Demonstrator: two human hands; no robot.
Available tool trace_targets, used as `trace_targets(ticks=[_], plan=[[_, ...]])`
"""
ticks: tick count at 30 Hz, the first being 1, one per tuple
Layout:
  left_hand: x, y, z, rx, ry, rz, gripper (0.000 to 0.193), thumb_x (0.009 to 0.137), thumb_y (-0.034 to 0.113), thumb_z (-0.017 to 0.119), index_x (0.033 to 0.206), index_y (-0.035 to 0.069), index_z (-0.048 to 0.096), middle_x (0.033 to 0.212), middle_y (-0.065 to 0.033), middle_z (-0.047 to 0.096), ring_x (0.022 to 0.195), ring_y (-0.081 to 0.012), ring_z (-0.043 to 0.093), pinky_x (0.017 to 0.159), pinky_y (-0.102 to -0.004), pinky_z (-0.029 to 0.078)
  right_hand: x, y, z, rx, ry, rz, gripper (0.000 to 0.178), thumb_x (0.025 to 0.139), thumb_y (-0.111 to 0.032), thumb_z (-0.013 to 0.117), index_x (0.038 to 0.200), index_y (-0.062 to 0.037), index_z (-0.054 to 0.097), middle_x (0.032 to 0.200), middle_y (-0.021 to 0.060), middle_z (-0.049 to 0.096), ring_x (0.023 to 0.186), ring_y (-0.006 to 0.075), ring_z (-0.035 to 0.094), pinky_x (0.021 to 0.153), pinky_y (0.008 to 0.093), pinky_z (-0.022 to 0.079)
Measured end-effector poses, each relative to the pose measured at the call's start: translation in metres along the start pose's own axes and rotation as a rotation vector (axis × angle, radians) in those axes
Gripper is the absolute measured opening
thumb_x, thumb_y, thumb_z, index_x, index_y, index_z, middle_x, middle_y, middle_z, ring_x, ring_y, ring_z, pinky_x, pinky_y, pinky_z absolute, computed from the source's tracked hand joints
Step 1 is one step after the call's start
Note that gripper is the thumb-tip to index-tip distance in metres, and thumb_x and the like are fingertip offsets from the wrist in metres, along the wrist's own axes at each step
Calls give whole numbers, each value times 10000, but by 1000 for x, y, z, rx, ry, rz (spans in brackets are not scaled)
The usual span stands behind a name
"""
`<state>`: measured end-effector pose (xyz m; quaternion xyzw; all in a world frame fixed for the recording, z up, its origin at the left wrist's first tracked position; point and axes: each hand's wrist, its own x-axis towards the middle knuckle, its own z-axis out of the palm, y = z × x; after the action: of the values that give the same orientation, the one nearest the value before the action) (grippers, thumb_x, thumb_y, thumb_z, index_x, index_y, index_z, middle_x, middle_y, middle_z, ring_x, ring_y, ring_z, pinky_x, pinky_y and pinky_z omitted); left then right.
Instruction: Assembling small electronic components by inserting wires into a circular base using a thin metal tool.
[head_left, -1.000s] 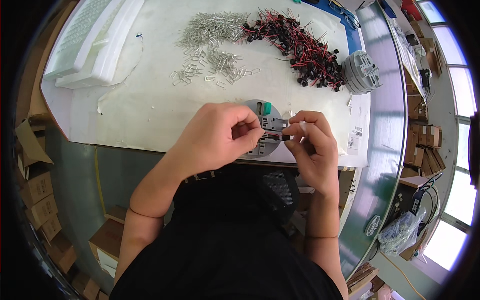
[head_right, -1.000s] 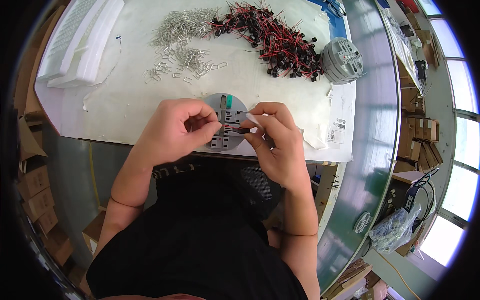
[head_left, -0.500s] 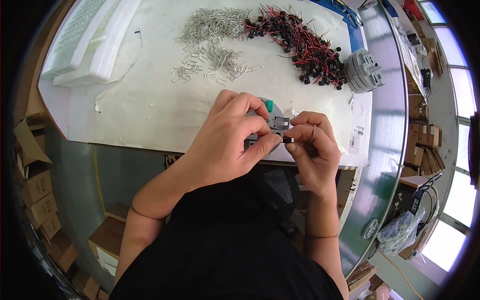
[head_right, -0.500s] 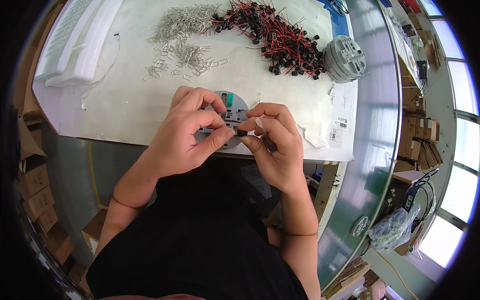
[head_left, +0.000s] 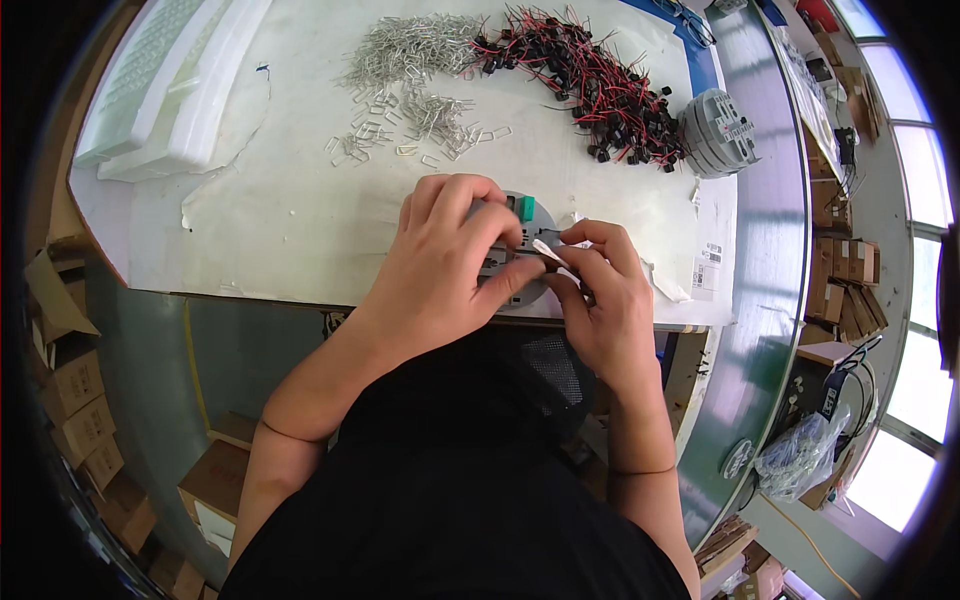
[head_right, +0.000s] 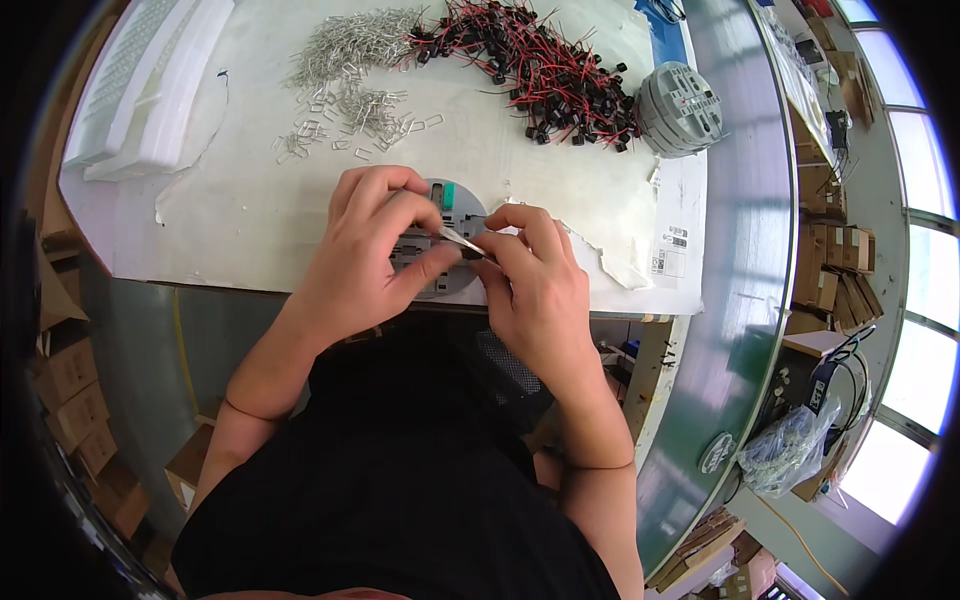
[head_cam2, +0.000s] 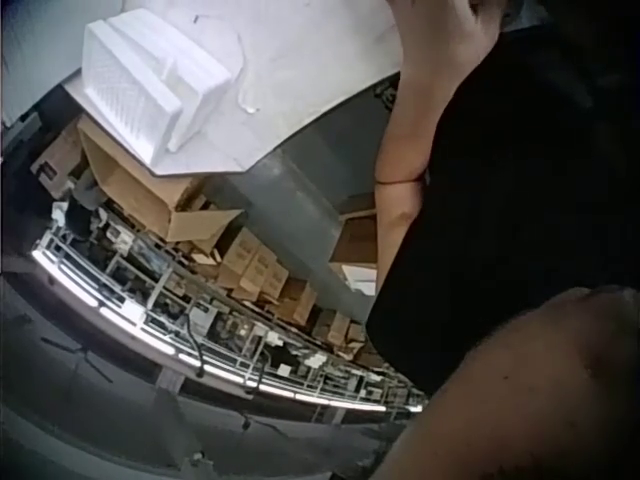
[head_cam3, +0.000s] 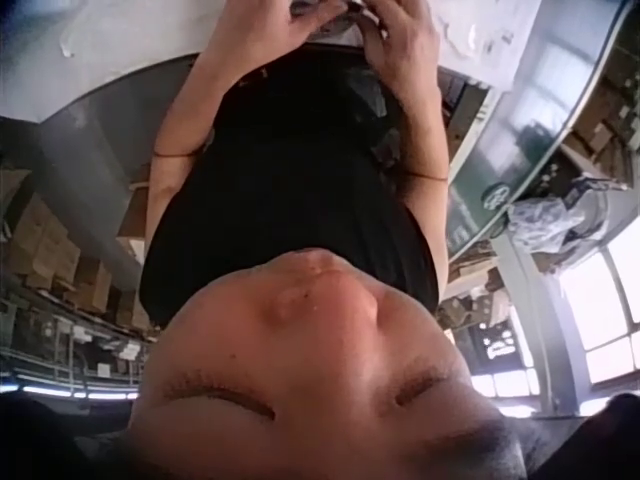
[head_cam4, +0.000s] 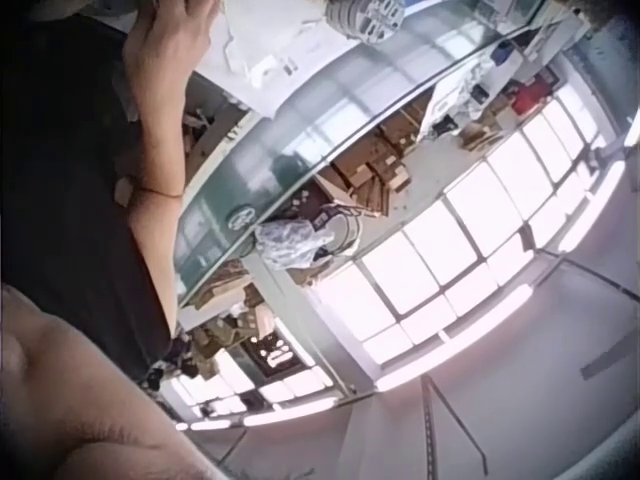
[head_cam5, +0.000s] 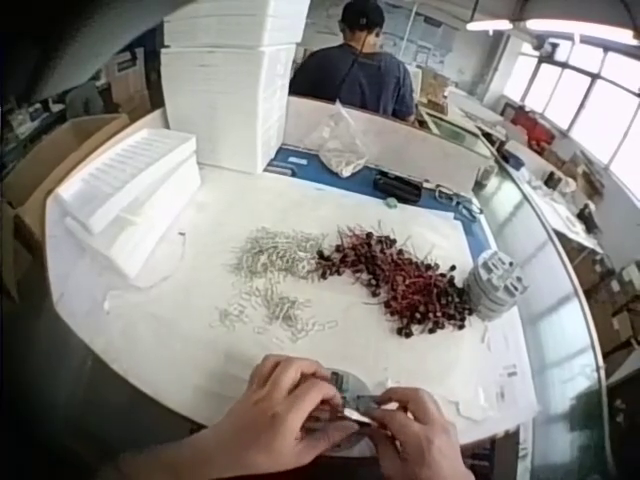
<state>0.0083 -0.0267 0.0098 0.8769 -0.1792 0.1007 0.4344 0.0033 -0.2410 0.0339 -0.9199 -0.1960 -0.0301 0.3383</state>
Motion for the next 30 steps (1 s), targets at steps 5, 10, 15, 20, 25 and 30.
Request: trace_targets(ticks=[5, 10, 15, 20, 25, 30], plan=[[-3, 0, 4, -84, 13, 24, 198, 804, 195, 892, 925, 97, 769, 1295, -83, 616, 1249, -342, 527, 1076, -475, 458, 7, -4, -10, -88, -47, -25, 270, 804, 65, 803, 1056, -32, 800, 1145, 94, 690, 815, 191, 645, 679, 320, 550], [-10, -9, 7, -51, 29, 43, 180, 794, 147, 872, 948, 129, 782, 1321, -85, 631, 1256, -349, 542, 1087, -477, 467, 16, -9, -21, -144, -124, -62, 296, 763, 55, 833, 1030, -71, 829, 1132, 79, 701, 767, 193, 641, 681, 335, 559], [-7, -5, 8, -44, 83, 48, 151, 798, 147, 851, 926, 137, 774, 1338, -79, 640, 1276, -345, 559, 1083, -470, 468, 9, 8, -6, 309, 25, -28, 146, 1018, -145, 694, 1017, -15, 761, 1087, 118, 684, 619, 175, 566, 596, 339, 511], [-7, -3, 10, -13, 55, 22, 130, 820, 177, 840, 922, 144, 766, 1363, -80, 636, 1297, -342, 563, 1092, -468, 464, 23, 4, 30, 1171, 321, -59, 502, 1180, -364, 417, 883, -8, 609, 962, 142, 631, 528, 121, 442, 509, 292, 397], [-11, -11, 9, 5, 19, 41, 396, 792, 232, 878, 1147, 152, 725, 1399, -90, 616, 1318, -341, 552, 1116, -467, 449, 26, 4, 41, 864, 208, -167, 577, 1190, -447, 363, 806, -39, 499, 793, 123, 550, 482, 112, 372, 462, 289, 342], [-7, -5, -7, -296, 42, -61, 820, 707, 272, 946, 1431, 160, 578, 1458, -101, 568, 1335, -352, 534, 1131, -482, 436, 24, 6, 45, 684, 236, -172, 612, 1184, -501, 333, 830, -34, 511, 722, 102, 499, 456, 124, 345, 451, 301, 337]])
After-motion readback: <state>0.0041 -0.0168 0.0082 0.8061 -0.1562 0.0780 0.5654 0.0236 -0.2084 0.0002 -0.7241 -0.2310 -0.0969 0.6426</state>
